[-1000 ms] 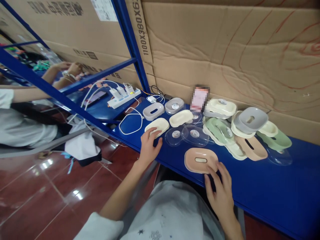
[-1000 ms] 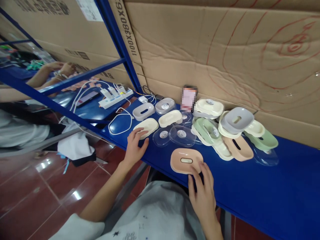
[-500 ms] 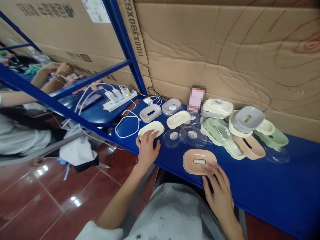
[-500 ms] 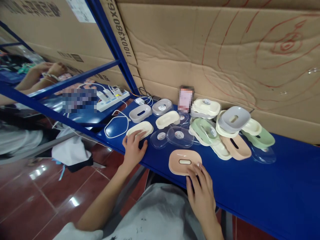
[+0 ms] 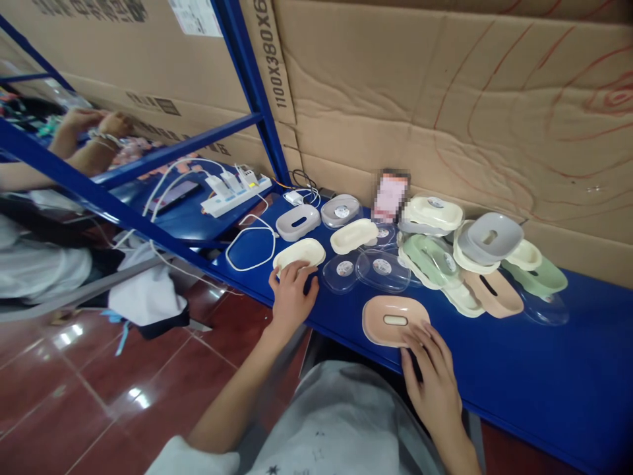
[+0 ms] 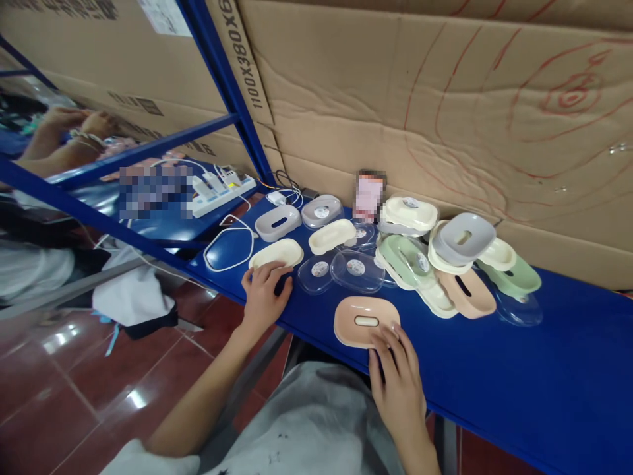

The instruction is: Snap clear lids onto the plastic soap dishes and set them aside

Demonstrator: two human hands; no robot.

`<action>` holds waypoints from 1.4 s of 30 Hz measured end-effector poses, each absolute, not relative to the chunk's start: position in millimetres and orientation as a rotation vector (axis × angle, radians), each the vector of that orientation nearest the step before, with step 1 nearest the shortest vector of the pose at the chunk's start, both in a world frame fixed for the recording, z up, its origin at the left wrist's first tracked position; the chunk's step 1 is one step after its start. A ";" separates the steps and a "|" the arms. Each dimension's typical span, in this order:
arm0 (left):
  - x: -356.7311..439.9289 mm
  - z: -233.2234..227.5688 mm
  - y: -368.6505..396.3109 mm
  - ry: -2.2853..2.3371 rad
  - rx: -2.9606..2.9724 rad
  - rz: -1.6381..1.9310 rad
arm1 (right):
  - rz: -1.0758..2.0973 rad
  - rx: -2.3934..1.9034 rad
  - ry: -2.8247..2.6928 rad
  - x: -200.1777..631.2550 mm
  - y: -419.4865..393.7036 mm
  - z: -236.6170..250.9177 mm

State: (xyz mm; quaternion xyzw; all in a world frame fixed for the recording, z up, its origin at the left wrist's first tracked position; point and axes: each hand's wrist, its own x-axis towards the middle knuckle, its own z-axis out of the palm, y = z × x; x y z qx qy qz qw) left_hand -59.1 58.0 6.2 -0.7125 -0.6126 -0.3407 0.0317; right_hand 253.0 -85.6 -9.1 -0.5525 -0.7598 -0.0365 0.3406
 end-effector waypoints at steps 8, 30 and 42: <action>-59.2 5.5 56.9 -1.845 -2.195 -1.075 | -0.093 -1.445 -1.967 253.5 -86.2 -10.6; -24.2 22.1 40.9 -1.788 -2.513 -1.249 | -0.062 -1.470 -1.987 249.8 -89.9 -3.3; -49.3 24.2 26.6 -1.752 -2.315 -1.664 | 0.040 -1.592 -1.824 246.0 -91.8 -1.1</action>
